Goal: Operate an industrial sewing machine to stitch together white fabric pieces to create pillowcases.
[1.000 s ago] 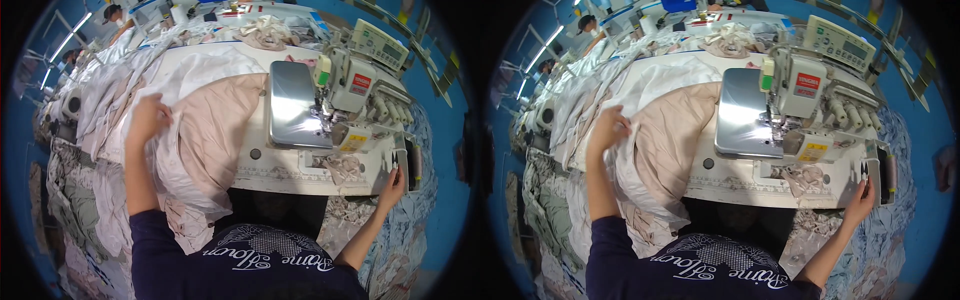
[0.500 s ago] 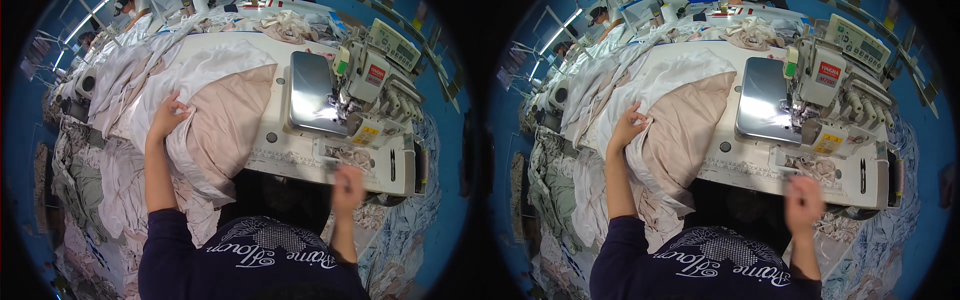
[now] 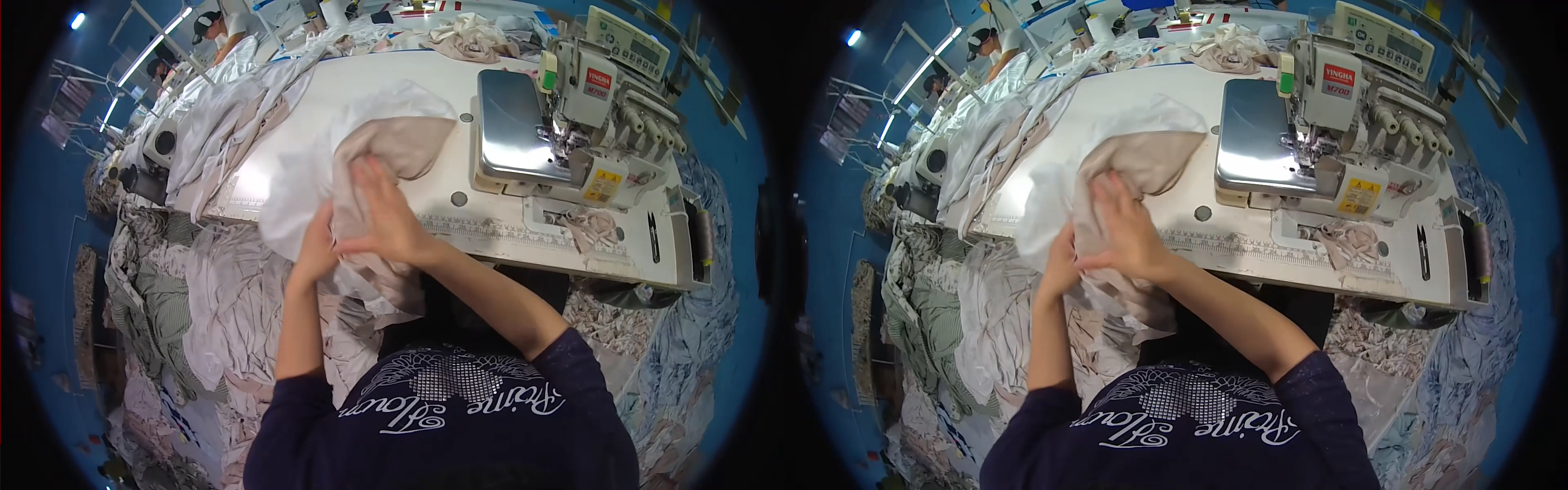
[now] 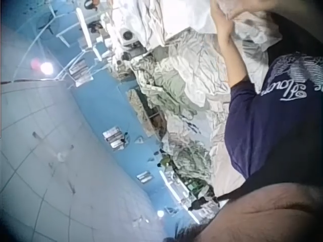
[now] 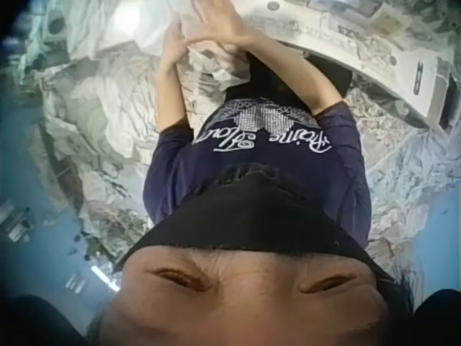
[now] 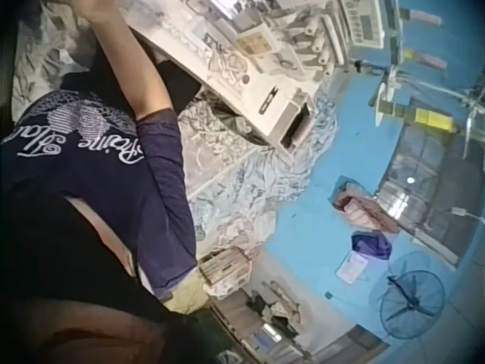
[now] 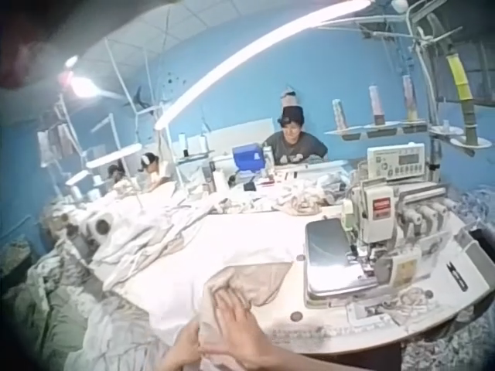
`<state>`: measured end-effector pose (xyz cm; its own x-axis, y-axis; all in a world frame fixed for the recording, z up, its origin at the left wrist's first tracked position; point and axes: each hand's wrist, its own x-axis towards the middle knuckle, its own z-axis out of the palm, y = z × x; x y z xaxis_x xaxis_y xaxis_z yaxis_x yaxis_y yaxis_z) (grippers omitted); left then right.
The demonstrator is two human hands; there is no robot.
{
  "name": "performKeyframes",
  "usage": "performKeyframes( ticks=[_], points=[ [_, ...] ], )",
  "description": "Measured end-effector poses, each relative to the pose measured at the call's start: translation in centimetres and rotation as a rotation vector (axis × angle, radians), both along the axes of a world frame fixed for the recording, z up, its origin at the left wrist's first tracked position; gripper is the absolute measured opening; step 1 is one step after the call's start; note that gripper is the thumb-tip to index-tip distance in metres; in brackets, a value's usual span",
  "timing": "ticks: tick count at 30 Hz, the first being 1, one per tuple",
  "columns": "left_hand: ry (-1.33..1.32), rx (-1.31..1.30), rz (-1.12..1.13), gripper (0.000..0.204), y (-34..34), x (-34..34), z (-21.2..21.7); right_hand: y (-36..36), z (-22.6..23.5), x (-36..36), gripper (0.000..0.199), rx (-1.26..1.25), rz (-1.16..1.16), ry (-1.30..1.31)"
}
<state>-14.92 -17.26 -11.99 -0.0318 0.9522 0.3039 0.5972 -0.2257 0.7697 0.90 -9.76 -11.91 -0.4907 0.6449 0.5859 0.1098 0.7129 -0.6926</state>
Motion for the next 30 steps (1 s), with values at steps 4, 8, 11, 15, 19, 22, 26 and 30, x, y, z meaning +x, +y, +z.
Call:
performKeyframes(
  ticks=[4,8,11,15,19,22,26,30],
  points=[
    [-0.882,-0.266,0.073,0.047,-5.0,1.4,-2.9,-1.8,3.4,0.5,0.094,0.173,0.251,-0.413],
    [-1.666,-0.147,-0.291,0.045,-7.0,1.6,-8.2,-3.8,-0.3,-0.9,0.038,0.638,0.179,-0.454],
    [-1.862,-0.167,-0.323,0.046,-7.4,3.3,-9.1,-5.0,-1.4,-1.2,0.022,0.652,0.261,-0.415],
    [-1.882,-0.203,-0.425,0.048,-7.8,3.7,-12.5,-6.2,-2.0,0.1,0.017,0.677,0.255,-0.117],
    [-2.07,-0.099,-0.355,0.043,-8.8,4.0,-16.0,-6.7,-3.0,1.8,0.01,0.62,0.322,-0.39],
    [-1.87,-0.113,-0.148,0.037,-10.8,3.7,-18.0,-6.6,-3.3,2.8,0.016,0.627,0.327,-0.386],
    [-1.903,-0.274,-0.663,0.033,-12.3,1.3,-26.4,-6.3,-3.2,3.4,0.014,0.638,0.277,-0.249],
    [-2.024,-0.497,0.466,0.031,-13.3,1.0,-34.7,-5.3,-4.4,5.6,0.016,0.689,0.17,-0.319]
  ],
)
